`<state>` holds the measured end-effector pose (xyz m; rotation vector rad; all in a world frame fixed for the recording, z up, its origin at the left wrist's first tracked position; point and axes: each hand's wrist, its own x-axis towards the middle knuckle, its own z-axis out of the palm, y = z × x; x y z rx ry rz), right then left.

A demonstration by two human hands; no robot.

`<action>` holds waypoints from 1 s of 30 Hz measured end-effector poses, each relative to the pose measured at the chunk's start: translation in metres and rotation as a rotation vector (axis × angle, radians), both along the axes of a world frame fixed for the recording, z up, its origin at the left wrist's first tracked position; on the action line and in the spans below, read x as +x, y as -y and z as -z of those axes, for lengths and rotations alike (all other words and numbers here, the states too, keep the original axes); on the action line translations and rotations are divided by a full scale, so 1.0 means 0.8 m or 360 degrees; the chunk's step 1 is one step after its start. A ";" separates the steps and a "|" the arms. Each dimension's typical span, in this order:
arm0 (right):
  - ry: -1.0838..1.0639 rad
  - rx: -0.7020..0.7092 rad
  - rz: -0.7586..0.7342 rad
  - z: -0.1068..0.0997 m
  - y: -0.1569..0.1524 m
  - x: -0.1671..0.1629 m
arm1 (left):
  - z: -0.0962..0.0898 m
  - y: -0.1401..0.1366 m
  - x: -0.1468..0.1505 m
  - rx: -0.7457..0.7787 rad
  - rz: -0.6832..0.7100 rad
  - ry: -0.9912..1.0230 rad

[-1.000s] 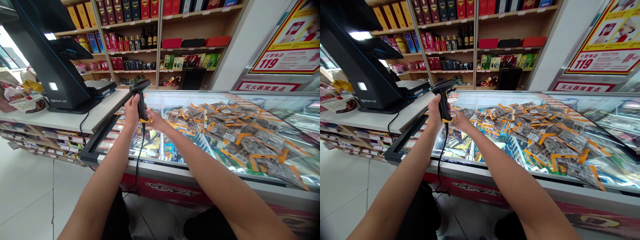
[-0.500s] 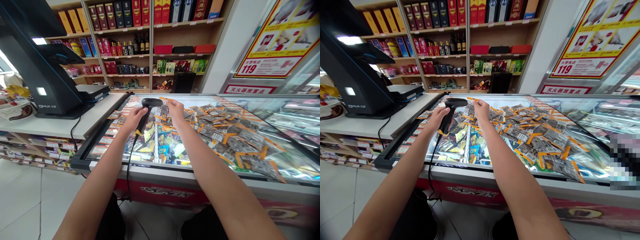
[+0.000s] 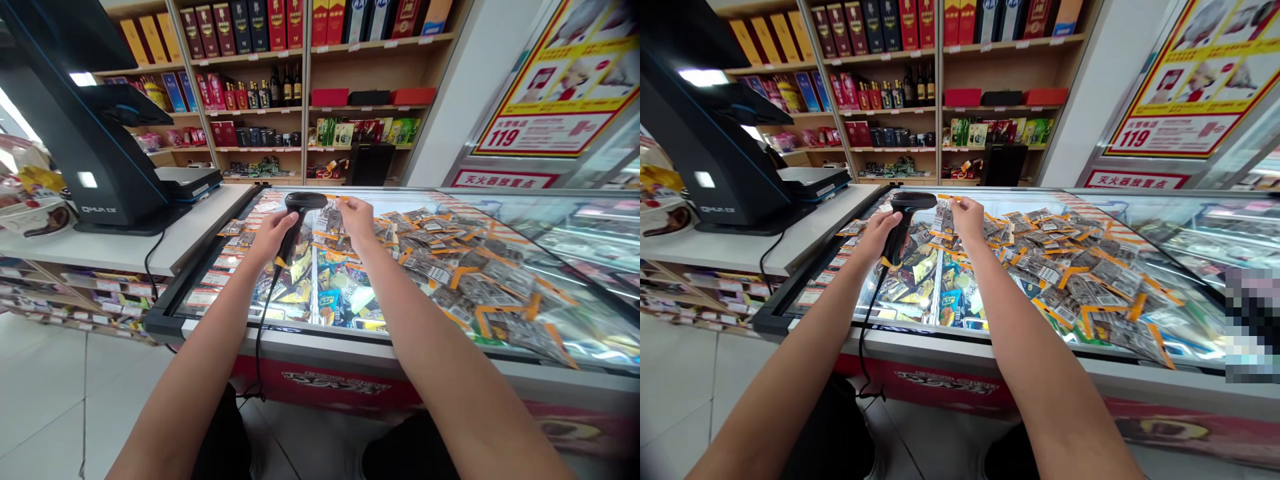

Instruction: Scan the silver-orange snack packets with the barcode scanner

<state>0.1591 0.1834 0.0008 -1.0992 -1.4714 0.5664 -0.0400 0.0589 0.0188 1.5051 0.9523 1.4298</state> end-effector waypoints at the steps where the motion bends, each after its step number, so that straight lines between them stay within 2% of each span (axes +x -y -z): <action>1: 0.0032 0.0018 0.0054 -0.003 -0.001 0.005 | 0.000 0.000 0.000 0.0005 -0.0013 0.0039; 5: 0.0321 -0.0003 0.0397 -0.018 0.002 0.034 | 0.002 -0.006 -0.003 0.0022 -0.0134 0.0244; 9: 0.0648 -0.0128 0.0648 -0.021 0.010 0.056 | -0.005 -0.015 -0.014 0.0055 -0.0184 0.0337; 11: 0.0733 -0.0127 0.0749 -0.019 0.016 0.051 | -0.014 -0.019 -0.029 0.0083 -0.0188 0.0278; 13: 0.0857 0.0035 0.0760 -0.017 0.027 0.031 | -0.023 -0.021 -0.050 0.0102 -0.0195 0.0187; 14: 0.0920 0.0156 0.0686 -0.015 0.034 0.016 | -0.026 -0.021 -0.063 0.0104 -0.0200 0.0143; 16: 0.1005 0.0340 0.0345 -0.010 0.053 -0.021 | -0.028 -0.019 -0.090 0.0085 -0.0230 0.0082; 18: 0.1101 0.0330 -0.0156 0.000 0.074 -0.062 | -0.021 -0.013 -0.114 0.0048 -0.0282 0.0076; 20: 0.1209 0.0150 -0.0490 0.015 0.091 -0.097 | -0.008 -0.004 -0.133 -0.0010 -0.0329 0.0110; 21: 0.1295 0.0052 -0.0559 0.023 0.096 -0.111 | -0.001 0.001 -0.140 -0.0041 -0.0345 0.0130; 24: 0.1532 -0.0103 -0.0571 0.041 0.100 -0.133 | 0.019 0.013 -0.150 -0.0099 -0.0372 0.0146; 30: 0.1512 -0.0003 -0.0521 0.039 0.088 -0.117 | 0.032 0.013 -0.142 -0.0069 -0.0313 0.0132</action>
